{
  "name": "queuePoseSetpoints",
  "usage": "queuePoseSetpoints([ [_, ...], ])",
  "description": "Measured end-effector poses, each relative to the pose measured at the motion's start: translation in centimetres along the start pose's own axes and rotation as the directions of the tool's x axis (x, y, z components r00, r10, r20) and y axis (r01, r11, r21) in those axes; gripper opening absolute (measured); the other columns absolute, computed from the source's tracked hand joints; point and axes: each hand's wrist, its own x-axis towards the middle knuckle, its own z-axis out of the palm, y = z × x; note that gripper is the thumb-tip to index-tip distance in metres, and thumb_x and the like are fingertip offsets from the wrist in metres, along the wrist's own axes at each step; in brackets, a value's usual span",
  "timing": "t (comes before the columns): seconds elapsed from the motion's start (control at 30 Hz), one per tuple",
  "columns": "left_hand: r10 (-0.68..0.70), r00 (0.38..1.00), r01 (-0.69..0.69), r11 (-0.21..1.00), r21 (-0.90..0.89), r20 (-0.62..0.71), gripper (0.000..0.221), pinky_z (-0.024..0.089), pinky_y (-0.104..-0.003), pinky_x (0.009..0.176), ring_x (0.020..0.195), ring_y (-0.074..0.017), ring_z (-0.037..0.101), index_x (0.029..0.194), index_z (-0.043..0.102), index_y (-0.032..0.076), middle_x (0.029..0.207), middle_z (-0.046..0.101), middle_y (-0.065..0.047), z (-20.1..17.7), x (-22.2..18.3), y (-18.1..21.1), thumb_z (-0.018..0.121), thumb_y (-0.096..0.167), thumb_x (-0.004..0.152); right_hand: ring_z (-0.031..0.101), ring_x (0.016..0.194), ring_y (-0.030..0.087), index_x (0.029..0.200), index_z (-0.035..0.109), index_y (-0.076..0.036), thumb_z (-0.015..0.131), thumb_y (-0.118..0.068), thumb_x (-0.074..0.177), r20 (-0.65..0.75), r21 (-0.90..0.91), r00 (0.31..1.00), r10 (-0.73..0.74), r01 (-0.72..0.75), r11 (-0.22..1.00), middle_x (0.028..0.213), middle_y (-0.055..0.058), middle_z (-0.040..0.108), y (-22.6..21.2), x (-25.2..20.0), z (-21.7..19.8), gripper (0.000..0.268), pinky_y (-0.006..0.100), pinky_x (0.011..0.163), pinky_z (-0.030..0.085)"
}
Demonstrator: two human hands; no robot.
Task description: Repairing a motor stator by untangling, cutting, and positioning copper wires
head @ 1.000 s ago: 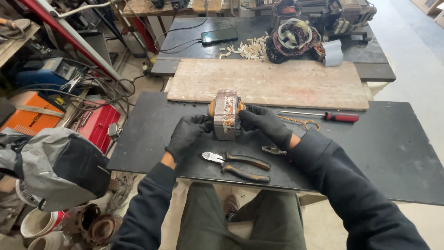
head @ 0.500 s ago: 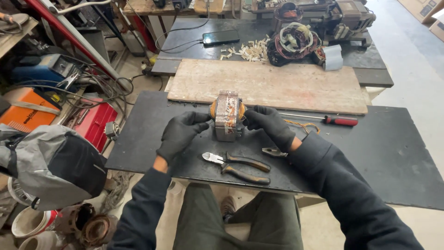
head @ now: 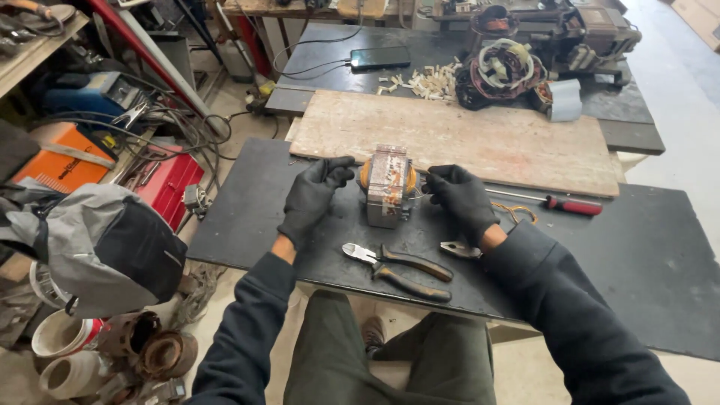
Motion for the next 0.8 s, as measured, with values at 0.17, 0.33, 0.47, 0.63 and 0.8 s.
queuePoseSetpoints([
  [0.17, 0.236, 0.951, -0.188, 0.954, 0.233, -0.201, 0.032, 0.059, -0.034, 0.089, 0.106, -0.0156, 0.073, 0.130, 0.069, 0.036, 0.108, 0.079, 0.007, 1.2, 0.0, -1.4, 0.065, 0.025, 0.101, 0.073, 0.069, 0.014, 0.110, 0.077, -0.017, 0.081, -0.025, 0.086, 0.022, -0.129, 0.998, -0.057, 0.059, 0.990, 0.080, 0.008, 0.075, -3.5, -2.8, 1.1, 0.025, 0.022, 0.061, 0.057],
  [0.33, 0.350, 0.930, -0.251, 0.828, 0.500, -0.112, 0.044, 0.062, -0.045, 0.090, 0.105, -0.0266, 0.073, 0.136, 0.064, 0.039, 0.118, 0.073, -0.001, 1.0, -1.6, 1.0, 0.069, 0.028, 0.093, 0.071, 0.072, 0.015, 0.115, 0.076, -0.012, 0.084, -0.025, 0.086, 0.084, -0.160, 0.992, -0.091, 0.103, 0.982, 0.083, 0.010, 0.074, -3.0, -1.9, 2.5, 0.033, 0.026, 0.066, 0.058],
  [0.47, 0.559, 0.825, -0.455, 0.743, 0.492, -0.081, 0.043, 0.060, -0.045, 0.091, 0.101, -0.0297, 0.072, 0.128, 0.072, 0.038, 0.101, 0.076, -0.004, 0.1, -1.9, -0.1, 0.079, 0.029, 0.086, 0.071, 0.086, 0.022, 0.114, 0.078, -0.014, 0.084, -0.031, 0.085, 0.087, -0.292, 0.995, -0.045, 0.069, 0.954, 0.088, 0.011, 0.075, -2.2, -1.3, 2.8, 0.034, 0.034, 0.081, 0.056],
  [0.63, 0.385, 0.922, -0.331, 0.837, 0.437, -0.039, 0.030, 0.056, -0.041, 0.096, 0.103, -0.0214, 0.069, 0.116, 0.076, 0.037, 0.098, 0.075, 0.004, 0.0, -1.9, -1.1, 0.079, 0.035, 0.086, 0.072, 0.101, 0.023, 0.116, 0.077, -0.029, 0.078, -0.049, 0.086, 0.029, -0.464, 1.000, 0.006, 0.008, 0.886, 0.098, 0.002, 0.077, -3.0, -1.9, 1.6, 0.036, 0.037, 0.096, 0.052],
  [0.8, 0.051, 0.998, -0.055, 0.923, 0.381, 0.020, 0.034, 0.051, -0.042, 0.107, 0.120, -0.0206, 0.064, 0.127, 0.070, 0.040, 0.115, 0.075, 0.002, 0.4, -2.4, 0.0, 0.072, 0.039, 0.093, 0.067, 0.116, 0.027, 0.114, 0.078, -0.033, 0.074, -0.049, 0.087, -0.061, -0.546, 0.998, 0.023, -0.053, 0.836, 0.109, 0.002, 0.077, -2.6, -2.0, 1.2, 0.032, 0.041, 0.105, 0.047],
])
